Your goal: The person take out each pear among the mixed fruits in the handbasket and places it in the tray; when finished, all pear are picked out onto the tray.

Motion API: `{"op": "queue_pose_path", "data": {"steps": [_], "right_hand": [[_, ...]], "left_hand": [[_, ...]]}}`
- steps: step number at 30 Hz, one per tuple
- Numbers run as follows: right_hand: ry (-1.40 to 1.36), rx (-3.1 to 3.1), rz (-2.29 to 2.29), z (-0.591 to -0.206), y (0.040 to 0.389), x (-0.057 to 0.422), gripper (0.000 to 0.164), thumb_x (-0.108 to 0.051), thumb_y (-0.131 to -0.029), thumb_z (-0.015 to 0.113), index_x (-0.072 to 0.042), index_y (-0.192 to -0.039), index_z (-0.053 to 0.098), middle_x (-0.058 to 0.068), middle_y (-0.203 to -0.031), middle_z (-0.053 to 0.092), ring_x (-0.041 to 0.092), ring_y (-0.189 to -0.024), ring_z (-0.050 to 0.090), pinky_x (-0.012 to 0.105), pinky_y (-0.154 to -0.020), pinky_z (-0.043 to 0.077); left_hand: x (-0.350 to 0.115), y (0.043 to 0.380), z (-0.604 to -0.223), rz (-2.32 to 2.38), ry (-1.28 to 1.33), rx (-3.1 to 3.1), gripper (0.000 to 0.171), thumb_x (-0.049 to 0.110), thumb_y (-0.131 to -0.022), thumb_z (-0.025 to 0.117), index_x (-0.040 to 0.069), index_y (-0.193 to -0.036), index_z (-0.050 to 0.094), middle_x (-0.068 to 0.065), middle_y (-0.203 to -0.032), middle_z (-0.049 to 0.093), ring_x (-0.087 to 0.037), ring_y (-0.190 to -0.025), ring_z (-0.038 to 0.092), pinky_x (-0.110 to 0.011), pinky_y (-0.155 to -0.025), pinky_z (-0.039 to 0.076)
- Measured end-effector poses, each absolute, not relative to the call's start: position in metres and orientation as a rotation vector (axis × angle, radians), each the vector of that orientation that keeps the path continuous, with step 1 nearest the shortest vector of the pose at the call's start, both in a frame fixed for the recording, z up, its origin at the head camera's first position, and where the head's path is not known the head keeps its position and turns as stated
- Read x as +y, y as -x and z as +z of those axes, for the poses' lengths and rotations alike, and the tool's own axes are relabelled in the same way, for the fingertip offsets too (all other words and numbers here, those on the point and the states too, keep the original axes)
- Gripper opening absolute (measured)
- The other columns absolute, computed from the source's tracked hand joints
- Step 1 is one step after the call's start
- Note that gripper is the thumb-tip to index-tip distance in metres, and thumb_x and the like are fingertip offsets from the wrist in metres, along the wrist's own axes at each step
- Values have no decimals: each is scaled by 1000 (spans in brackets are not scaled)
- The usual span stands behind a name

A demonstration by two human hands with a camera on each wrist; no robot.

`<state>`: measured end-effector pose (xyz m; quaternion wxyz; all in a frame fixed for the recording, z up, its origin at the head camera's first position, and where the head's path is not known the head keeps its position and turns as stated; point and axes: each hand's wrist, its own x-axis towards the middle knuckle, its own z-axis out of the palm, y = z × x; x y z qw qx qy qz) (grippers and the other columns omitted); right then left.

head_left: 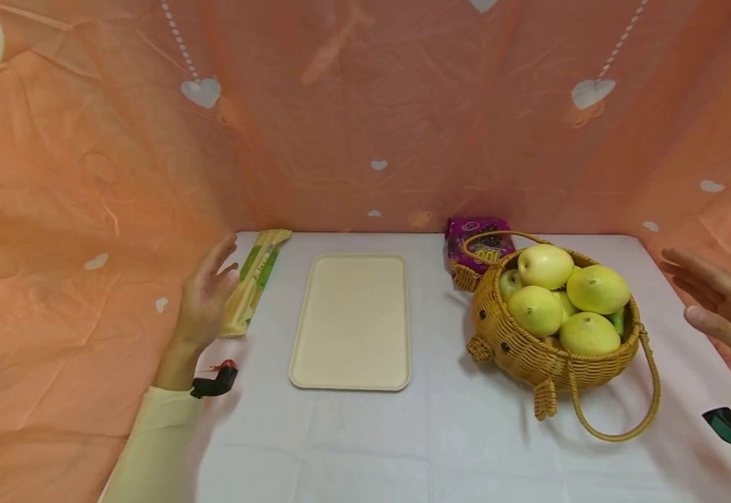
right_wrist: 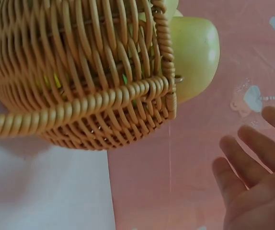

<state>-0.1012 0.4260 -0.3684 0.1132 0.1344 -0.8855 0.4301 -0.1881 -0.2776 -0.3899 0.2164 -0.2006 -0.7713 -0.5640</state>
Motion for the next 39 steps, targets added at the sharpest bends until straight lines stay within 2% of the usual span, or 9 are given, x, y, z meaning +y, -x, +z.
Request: {"op": "queue_pose_path", "data": {"steps": [3, 7, 10, 14, 17, 21, 27, 34, 39], "right_hand": [[-402, -2626, 1289, -368, 102, 425, 79, 11, -107, 53, -17, -176, 27, -19, -172, 37, -6, -157, 30, 3, -125, 14], [-418, -2658, 1292, -368, 105, 425, 78, 11, -105, 57, -16, -174, 32, -21, -168, 42, -7, -152, 36, 1, -121, 20], [-461, -2664, 1281, -364, 107, 424, 78, 12, -103, 60, -12, -173, 35, -17, -169, 45, -9, -151, 38, 1, -116, 30], [-521, -2662, 1287, -360, 111, 419, 78, 18, -99, 62, -6, -170, 38, -15, -166, 50, -10, -149, 43, 2, -104, 41], [-537, -2663, 1293, -362, 115, 416, 79, 20, -97, 64, -4, -169, 40, -17, -164, 52, -12, -147, 45, 1, -102, 43], [-509, -2672, 1283, -364, 121, 417, 79, 19, -96, 67, -5, -167, 44, -21, -163, 52, -16, -145, 45, 0, -100, 42], [-429, -2740, 1264, -361, 129, 413, 76, 10, -97, 74, -9, -166, 48, -26, -158, 55, -20, -139, 48, -1, -99, 41], [-472, -2737, 1244, -361, 139, 406, 75, 11, -94, 77, -6, -163, 52, -28, -155, 56, -21, -136, 51, -1, -100, 42], [-460, -2723, 1188, -362, 142, 402, 77, 11, -89, 83, -6, -159, 56, -31, -152, 57, -23, -137, 48, -2, -100, 40]], "left_hand": [[-268, 197, -395, -1683, 559, -2110, 54, -7, -108, 50, -10, -161, 44, 8, -161, 56, -12, -151, 51, -14, -120, 43], [-256, 206, -402, -1701, 520, -2212, 55, -7, -109, 52, -7, -163, 44, -14, -167, 51, -20, -152, 51, -13, -118, 43], [-248, 213, -407, -1681, 468, -2351, 55, 0, -111, 55, -1, -166, 44, -18, -171, 46, -28, -155, 48, -13, -116, 45], [-241, 223, -414, -1634, 442, -2532, 58, 9, -113, 58, 7, -168, 42, -14, -175, 42, -37, -160, 42, -38, -125, 47], [-236, 228, -418, -1576, 469, -2641, 60, 12, -112, 61, 6, -168, 42, -18, -175, 41, -44, -161, 39, -60, -127, 42], [-232, 234, -423, -1510, 478, -2752, 63, 19, -112, 62, 7, -169, 41, -22, -174, 40, -49, -161, 36, -65, -129, 36], [-229, 237, -433, -1336, 370, -2969, 70, 38, -111, 63, 22, -173, 36, -21, -175, 40, -50, -159, 40, -70, -128, 35], [-226, 235, -437, -1178, 411, -3168, 77, 39, -111, 61, 12, -175, 28, -22, -181, 23, -50, -168, 14, -75, -132, 16], [-227, 238, -439, -1072, 467, -3190, 70, 28, -112, 60, 6, -173, 31, -25, -179, 27, -57, -166, 12, -75, -132, 16]]}}
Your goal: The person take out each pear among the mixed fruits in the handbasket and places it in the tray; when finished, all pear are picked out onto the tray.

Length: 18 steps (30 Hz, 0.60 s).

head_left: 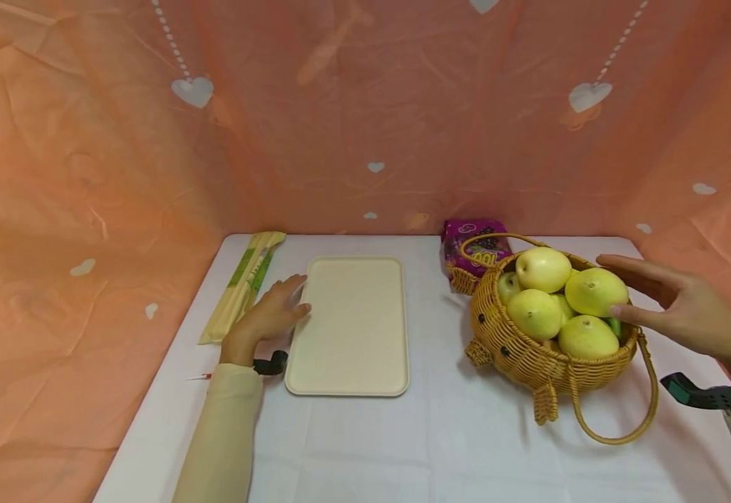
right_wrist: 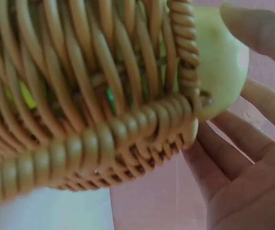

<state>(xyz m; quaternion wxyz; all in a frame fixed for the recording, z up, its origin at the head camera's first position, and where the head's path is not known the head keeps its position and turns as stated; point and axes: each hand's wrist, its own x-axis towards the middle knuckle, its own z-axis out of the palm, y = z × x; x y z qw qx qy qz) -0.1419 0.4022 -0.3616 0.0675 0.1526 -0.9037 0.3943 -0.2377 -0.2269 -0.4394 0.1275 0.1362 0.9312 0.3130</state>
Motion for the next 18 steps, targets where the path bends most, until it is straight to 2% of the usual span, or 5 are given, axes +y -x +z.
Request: {"op": "queue_pose_path", "data": {"steps": [4, 10, 18], "right_hand": [[-480, -2720, 1143, -362, 145, 396, 79, 11, -84, 88, -6, -156, 60, -32, -149, 58, -24, -138, 46, -2, -103, 38], [-518, -2741, 1067, -361, 143, 392, 80, 8, -81, 91, -8, -154, 63, -34, -147, 58, -25, -136, 45, -4, -105, 35], [-489, -2749, 1059, -362, 144, 394, 77, 9, -81, 90, -9, -152, 65, -34, -145, 61, -27, -134, 44, -4, -104, 35]], "left_hand": [[-229, 237, -441, 861, -460, 2740, 65, 17, -111, 60, 1, -169, 37, -26, -176, 34, -63, -162, 17, -75, -131, 20], [-232, 234, -444, 843, -398, 2726, 65, 14, -110, 59, 5, -170, 37, -25, -174, 38, -61, -164, 12, -80, -129, 18], [-233, 234, -449, 876, -280, 2635, 71, 22, -112, 57, 16, -176, 26, -21, -182, 21, -53, -168, -4, -83, -128, 4]]}}
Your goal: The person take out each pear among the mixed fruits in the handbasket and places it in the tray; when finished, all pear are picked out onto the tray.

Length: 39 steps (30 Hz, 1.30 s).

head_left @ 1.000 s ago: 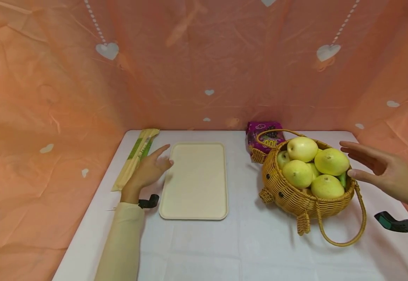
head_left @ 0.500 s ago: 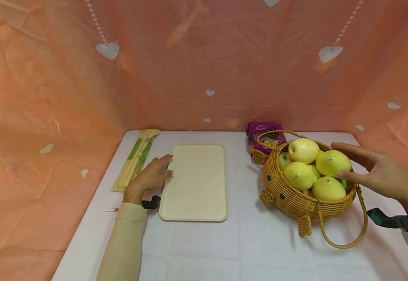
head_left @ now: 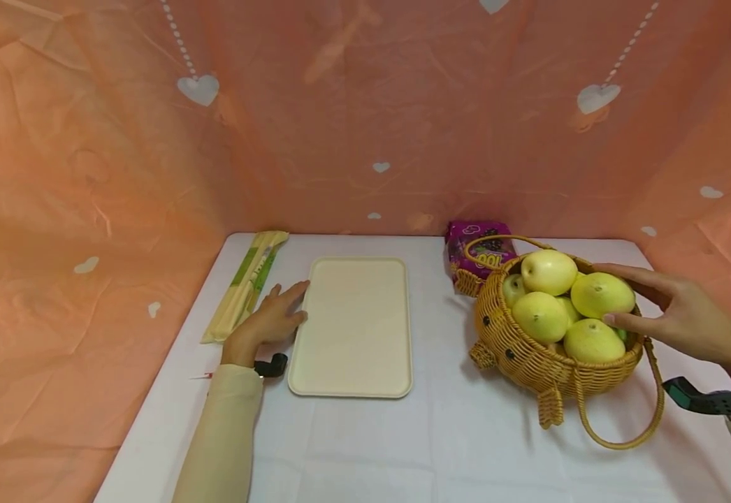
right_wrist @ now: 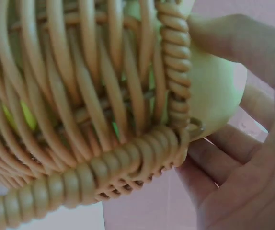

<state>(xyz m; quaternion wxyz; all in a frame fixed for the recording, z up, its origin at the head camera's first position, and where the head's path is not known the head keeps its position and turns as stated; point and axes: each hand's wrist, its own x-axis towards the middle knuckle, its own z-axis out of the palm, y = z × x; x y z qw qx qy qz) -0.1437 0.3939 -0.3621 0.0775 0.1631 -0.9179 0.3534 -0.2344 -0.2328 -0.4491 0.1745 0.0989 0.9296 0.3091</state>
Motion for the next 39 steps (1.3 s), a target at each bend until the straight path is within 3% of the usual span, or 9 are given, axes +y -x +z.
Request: {"op": "queue_pose_path", "data": {"steps": [4, 9, 16, 21, 24, 29, 33, 39], "right_hand": [[-411, -2753, 1024, -360, 139, 393, 77, 3, -83, 92, -17, -152, 66, -33, -143, 62, -30, -127, 47, -5, -98, 36], [-303, -2641, 1133, -352, 129, 385, 77, 10, -88, 85, -10, -158, 59, -33, -144, 57, -25, -119, 54, -5, -95, 42], [-542, -2269, 1697, -335, 115, 349, 79, 38, -82, 65, 14, -155, 50, 2, -149, 66, 3, -121, 73, 11, -94, 58], [-787, -2094, 1915, -324, 117, 313, 78, 39, -79, 68, 24, -152, 44, 23, -152, 58, 21, -123, 73, 22, -98, 62], [-872, -2035, 1924, -322, 121, 291, 78, 39, -76, 71, 26, -149, 46, 29, -151, 56, 25, -126, 70, 24, -102, 61], [-745, -2140, 1866, -320, 128, 252, 78, 34, -77, 76, 14, -150, 56, 24, -148, 63, 21, -125, 71, 23, -102, 61], [-694, -2215, 1899, -319, 133, 221, 77, 27, -82, 79, 4, -153, 58, 22, -153, 59, 24, -130, 68, 27, -107, 60], [-833, -2182, 1934, -328, 151, 178, 75, 18, -86, 82, 0, -155, 57, 20, -155, 58, 24, -133, 67, 29, -108, 60]], "left_hand": [[-235, 233, -452, 917, -301, 2627, 72, 21, -111, 58, 15, -176, 25, -19, -183, 20, -54, -168, -6, -85, -126, 2], [-237, 232, -453, 961, -319, 2609, 73, 21, -111, 57, 14, -176, 24, -19, -183, 18, -55, -167, -10, -86, -125, -3], [-236, 233, -454, 973, -294, 2577, 74, 21, -111, 57, 15, -177, 22, -18, -184, 14, -54, -167, -14, -85, -125, -7], [-236, 234, -455, 977, -279, 2572, 74, 21, -112, 56, 17, -177, 21, -16, -185, 13, -51, -168, -15, -84, -126, -9], [-237, 235, -456, 978, -282, 2568, 74, 21, -112, 56, 17, -177, 20, -16, -185, 13, -52, -167, -16, -84, -126, -11], [-238, 235, -456, 986, -298, 2569, 74, 21, -112, 56, 16, -177, 21, -17, -184, 13, -53, -167, -16, -83, -126, -12], [-238, 235, -455, 996, -311, 2562, 74, 21, -112, 56, 15, -177, 21, -18, -184, 13, -53, -167, -16, -82, -126, -12], [-239, 235, -459, 988, -370, 2586, 72, 16, -112, 54, 11, -176, 21, -21, -183, 15, -52, -168, -15, -74, -131, -13]]}}
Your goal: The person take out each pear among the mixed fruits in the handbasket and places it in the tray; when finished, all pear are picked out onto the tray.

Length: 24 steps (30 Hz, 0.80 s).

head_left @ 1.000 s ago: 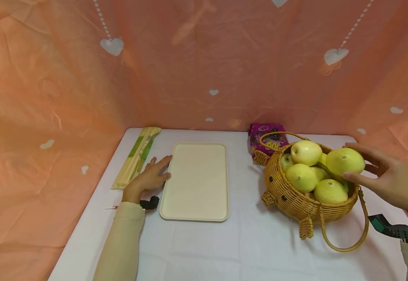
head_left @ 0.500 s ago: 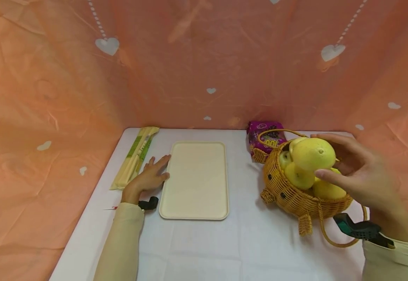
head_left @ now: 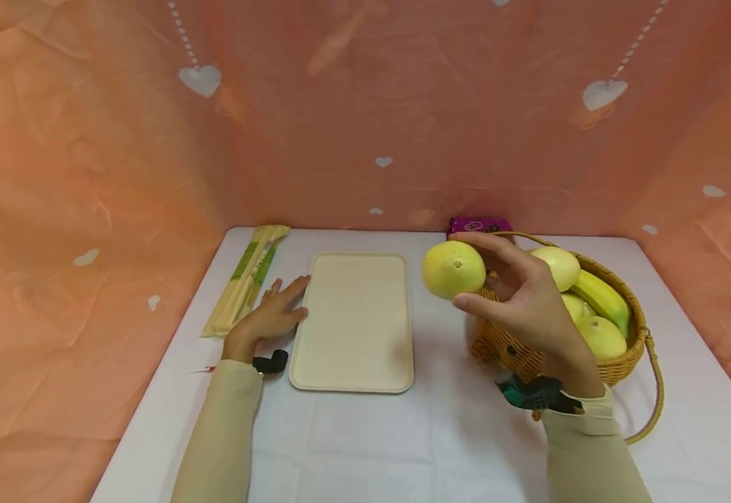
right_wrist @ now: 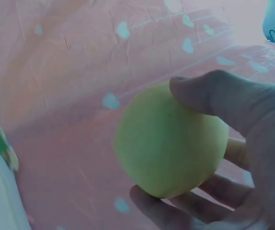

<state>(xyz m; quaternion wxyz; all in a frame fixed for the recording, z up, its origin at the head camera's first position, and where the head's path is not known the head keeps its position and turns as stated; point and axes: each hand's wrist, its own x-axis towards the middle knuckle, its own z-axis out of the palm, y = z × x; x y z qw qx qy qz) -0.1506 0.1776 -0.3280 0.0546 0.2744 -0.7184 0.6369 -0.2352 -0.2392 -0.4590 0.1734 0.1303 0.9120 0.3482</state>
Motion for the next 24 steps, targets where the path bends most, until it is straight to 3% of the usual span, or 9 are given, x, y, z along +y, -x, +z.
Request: {"op": "queue_pose_path", "data": {"steps": [10, 17, 24], "right_hand": [[-911, -2162, 1974, -349, 198, 111, 74, 11, -87, 86, -3, -154, 60, 15, -153, 61, 25, -139, 63, 34, -111, 59], [-845, -2162, 2074, -379, 239, 72, 69, 7, -91, 83, -5, -155, 60, 14, -154, 61, 35, -137, 66, 44, -107, 62], [-689, -2154, 2186, -419, 277, 50, 66, -1, -95, 81, -10, -157, 59, 13, -154, 61, 35, -137, 67, 31, -101, 64]], "left_hand": [[-238, 235, -459, 977, -343, 2594, 72, 18, -112, 54, 11, -176, 21, -19, -184, 14, -48, -169, -16, -68, -134, -14], [-238, 236, -461, 959, -384, 2624, 71, 15, -111, 54, 8, -175, 24, -22, -182, 17, -52, -168, -13, -69, -134, -11], [-235, 235, -461, 957, -382, 2625, 71, 14, -111, 53, 7, -175, 24, -23, -182, 17, -54, -167, -12, -69, -134, -11]]}}
